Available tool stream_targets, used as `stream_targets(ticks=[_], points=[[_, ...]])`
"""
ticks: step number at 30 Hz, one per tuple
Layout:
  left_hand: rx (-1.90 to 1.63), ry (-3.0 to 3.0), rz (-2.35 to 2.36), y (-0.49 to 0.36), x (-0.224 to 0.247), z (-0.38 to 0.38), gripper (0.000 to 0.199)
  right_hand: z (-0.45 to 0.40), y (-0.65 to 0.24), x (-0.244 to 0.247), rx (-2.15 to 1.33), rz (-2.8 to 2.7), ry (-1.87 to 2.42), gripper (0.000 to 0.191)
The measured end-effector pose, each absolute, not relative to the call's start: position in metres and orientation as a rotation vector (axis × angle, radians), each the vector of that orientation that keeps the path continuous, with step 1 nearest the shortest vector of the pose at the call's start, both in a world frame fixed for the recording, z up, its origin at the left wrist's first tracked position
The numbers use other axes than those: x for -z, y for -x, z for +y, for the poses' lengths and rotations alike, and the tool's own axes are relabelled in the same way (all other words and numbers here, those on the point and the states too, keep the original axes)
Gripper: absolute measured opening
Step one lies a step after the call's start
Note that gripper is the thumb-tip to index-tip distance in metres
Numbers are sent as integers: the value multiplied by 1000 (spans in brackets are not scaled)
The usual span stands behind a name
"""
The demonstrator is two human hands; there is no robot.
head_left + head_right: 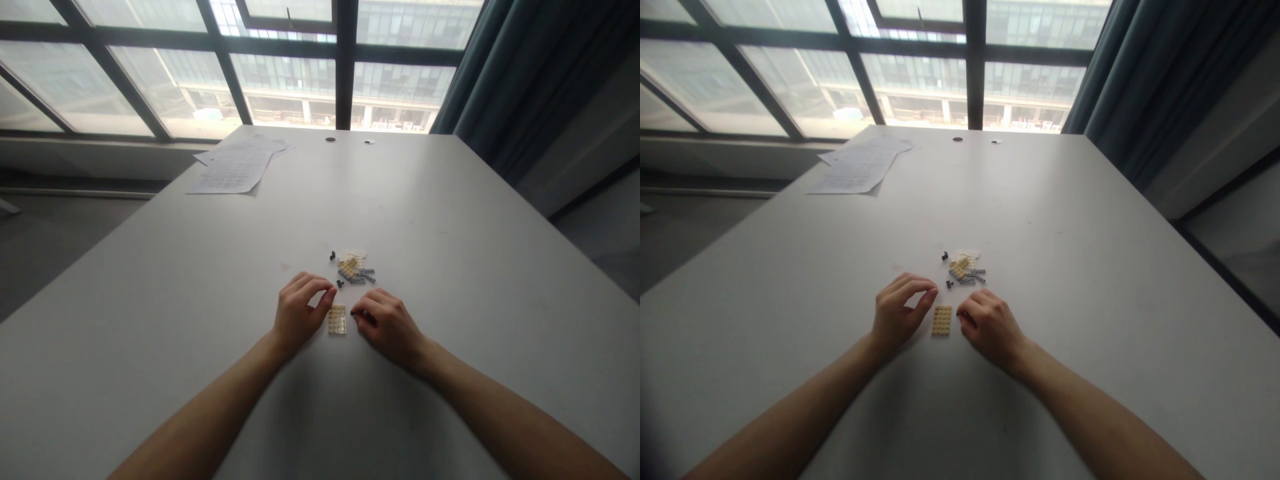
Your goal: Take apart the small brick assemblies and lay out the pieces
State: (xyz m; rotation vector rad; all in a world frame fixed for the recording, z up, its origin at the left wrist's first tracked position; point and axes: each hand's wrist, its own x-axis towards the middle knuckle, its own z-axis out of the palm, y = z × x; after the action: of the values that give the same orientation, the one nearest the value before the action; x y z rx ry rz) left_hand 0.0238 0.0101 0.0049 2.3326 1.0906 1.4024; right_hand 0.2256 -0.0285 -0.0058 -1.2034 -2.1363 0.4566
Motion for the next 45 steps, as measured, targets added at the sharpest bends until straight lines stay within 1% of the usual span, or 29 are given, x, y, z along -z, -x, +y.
stream_targets(ticks=[4, 7, 11, 16, 22, 27, 33, 39, 45], points=[[-1360, -2331, 1132, -23, -4, 11, 5, -28, -225, 5, -465, -2131, 1207, 14], [-1237, -2346, 1222, -25, -4, 14, 5, -28, -224, 5, -473, -2130, 1198, 15], [-996, -2392, 1297, -27, 1, 20, 22, -27, -223, 4, -484, -2120, 1205, 17], [-838, -2444, 1314, -25, 8, 26, 25, -27, -224, 1, -515, -2043, 1245, 15], [-884, -2437, 1327, -17, 7, 29, 14, -27, -224, -2, -550, -1938, 1286, 11], [-978, -2404, 1336, -16, 2, 27, 16, -27, -224, -2, -539, -1874, 1269, 11], [-1164, -2195, 1123, -30, -11, 9, 10, -28, -224, -1, -462, -1811, 1172, 14], [-1156, -2167, 997, -39, -16, -3, 4, -30, -223, 0, -432, -1840, 1077, 5], [-1144, -2146, 920, -39, -14, -4, 7, -30, -222, 2, -434, -1811, 1079, 7]])
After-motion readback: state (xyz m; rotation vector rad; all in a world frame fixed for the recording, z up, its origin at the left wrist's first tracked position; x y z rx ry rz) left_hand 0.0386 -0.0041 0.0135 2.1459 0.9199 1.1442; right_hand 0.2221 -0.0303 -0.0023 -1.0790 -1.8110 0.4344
